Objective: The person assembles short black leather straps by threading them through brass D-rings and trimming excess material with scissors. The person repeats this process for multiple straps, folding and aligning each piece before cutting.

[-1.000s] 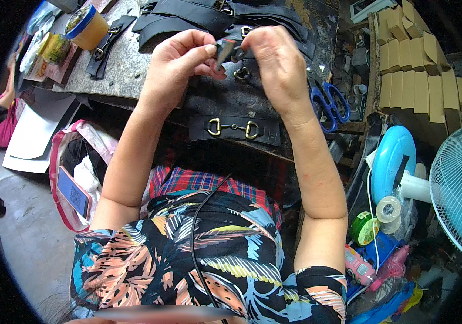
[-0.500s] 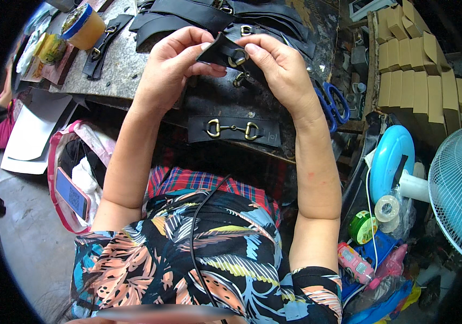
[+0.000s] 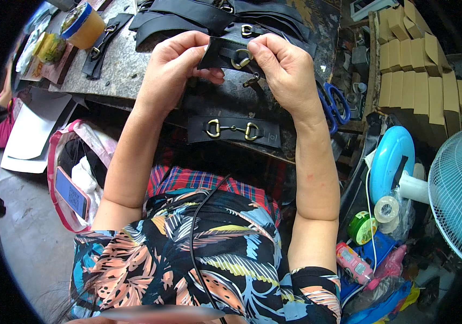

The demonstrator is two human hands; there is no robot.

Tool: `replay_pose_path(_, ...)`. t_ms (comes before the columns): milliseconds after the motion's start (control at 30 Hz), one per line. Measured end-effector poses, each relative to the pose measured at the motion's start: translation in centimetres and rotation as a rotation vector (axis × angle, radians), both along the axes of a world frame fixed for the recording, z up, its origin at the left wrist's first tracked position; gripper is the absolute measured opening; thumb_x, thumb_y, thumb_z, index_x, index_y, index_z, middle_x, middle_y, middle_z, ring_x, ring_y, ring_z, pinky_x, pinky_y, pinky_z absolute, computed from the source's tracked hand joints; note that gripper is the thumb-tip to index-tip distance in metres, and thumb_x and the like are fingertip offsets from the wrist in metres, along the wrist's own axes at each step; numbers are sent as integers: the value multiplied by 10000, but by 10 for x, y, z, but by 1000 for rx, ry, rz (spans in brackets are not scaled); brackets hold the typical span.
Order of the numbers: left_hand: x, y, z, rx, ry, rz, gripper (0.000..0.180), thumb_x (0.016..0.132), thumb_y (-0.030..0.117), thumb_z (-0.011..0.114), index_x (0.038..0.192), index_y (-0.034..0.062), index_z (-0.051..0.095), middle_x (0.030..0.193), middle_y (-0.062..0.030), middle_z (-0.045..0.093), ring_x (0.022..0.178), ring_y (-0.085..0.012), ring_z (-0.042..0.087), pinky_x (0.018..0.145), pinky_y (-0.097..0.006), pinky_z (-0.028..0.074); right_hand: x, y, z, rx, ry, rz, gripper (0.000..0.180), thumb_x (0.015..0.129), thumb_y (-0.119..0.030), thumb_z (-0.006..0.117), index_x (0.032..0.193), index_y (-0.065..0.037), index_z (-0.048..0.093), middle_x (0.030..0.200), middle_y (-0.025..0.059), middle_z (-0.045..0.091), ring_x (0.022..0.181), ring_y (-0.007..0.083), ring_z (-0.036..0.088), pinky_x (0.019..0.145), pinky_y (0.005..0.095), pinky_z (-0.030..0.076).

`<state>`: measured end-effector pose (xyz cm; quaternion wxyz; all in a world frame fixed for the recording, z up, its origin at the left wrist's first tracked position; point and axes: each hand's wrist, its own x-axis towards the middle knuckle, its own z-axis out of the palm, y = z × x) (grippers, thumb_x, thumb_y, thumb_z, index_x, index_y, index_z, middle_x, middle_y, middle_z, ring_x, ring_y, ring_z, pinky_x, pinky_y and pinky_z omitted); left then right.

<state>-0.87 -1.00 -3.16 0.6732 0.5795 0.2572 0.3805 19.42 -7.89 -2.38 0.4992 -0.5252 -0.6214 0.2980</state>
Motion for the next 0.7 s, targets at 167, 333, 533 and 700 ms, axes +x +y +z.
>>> replay_pose_path(167,1,-1,1,-31,-4,31,175,1015,110,521,1048,-16,637,899,-73,698,745,-156,720,705,-305,619,-1,0,1,19,-1,13,231,1044,-192,572,975,0,678,813,-81,550,749,9,437,660,176,353)
replay_pose_path(333,2,-1,1,-13,16,56,167,1002,110,525,1045,-11,632,887,-72,694,735,-150,713,697,-300,613,-2,-1,0,-1,-24,-25,245,1053,-205,553,968,-10,673,812,-81,547,749,9,438,660,178,357)
replay_pose_path(533,1,2,-3,-35,-40,37,152,1002,107,529,1041,2,631,878,-64,689,727,-135,701,680,-287,600,-2,-1,2,5,-15,9,253,1053,-225,553,971,-19,677,819,-75,565,757,13,464,682,177,380)
replay_pose_path(700,1,2,-3,29,-10,55,165,1014,138,544,1065,6,627,897,-55,687,735,-120,694,686,-278,597,-5,2,2,13,70,3,226,1028,-219,593,1034,-18,696,889,-38,647,822,27,551,738,180,434)
